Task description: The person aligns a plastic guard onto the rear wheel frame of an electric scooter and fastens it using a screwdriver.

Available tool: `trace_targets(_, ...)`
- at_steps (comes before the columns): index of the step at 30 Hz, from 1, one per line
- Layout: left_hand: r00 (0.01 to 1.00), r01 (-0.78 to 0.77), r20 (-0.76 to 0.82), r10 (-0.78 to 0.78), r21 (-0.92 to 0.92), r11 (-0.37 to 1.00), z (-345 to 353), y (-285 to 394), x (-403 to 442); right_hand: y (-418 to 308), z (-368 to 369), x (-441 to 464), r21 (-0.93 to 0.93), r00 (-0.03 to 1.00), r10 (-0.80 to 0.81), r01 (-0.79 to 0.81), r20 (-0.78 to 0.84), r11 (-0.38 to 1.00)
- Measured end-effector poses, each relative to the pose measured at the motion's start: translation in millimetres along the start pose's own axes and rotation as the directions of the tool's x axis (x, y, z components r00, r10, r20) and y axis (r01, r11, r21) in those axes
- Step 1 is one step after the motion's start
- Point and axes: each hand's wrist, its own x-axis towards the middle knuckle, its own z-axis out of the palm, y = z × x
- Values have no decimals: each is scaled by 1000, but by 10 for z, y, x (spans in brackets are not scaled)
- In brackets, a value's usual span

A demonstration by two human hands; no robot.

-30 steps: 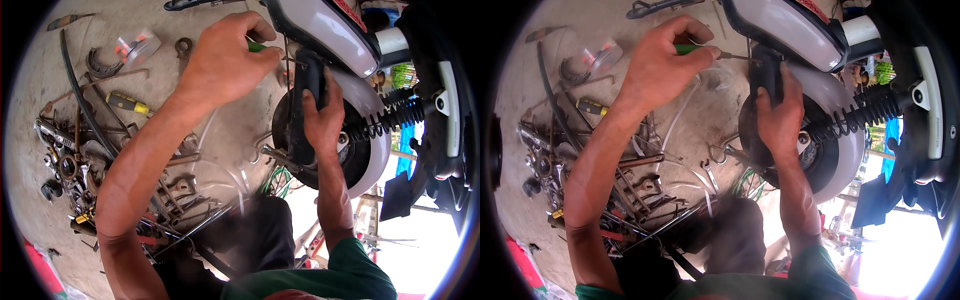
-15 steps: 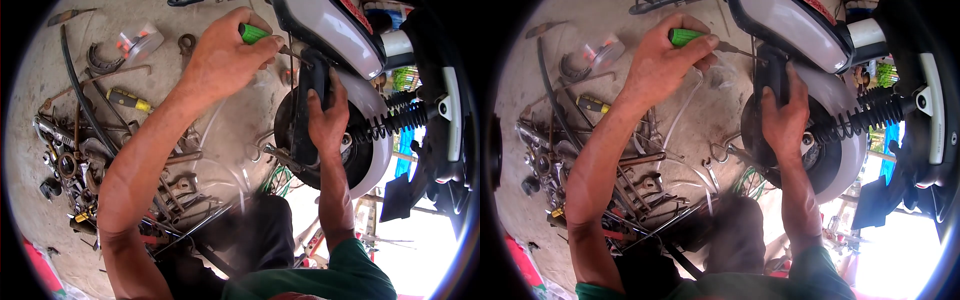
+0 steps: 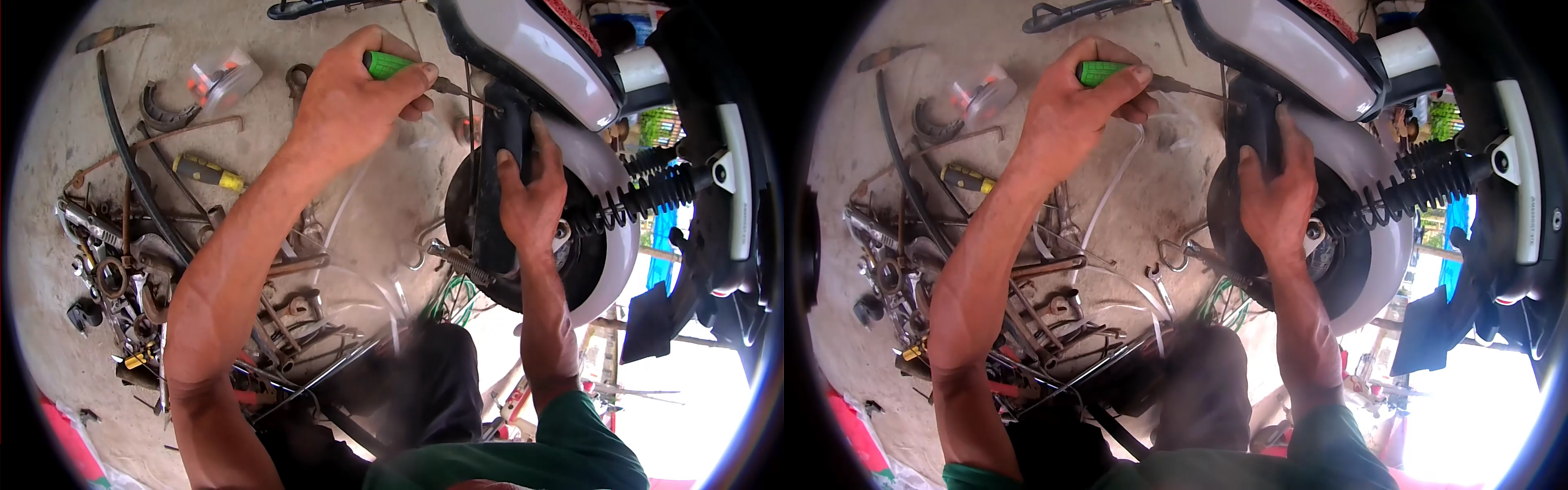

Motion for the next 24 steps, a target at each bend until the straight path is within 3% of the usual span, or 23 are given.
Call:
trace_targets(13,999,-28,19,29,-35,999,-64,-94,30,21,12,1,49,1000,20,-20,-4,999)
trace_targets(24,1000,-30,2,30,-27,999,-58,-95,28,50,30,8,-101,995,-97,97,-2,990)
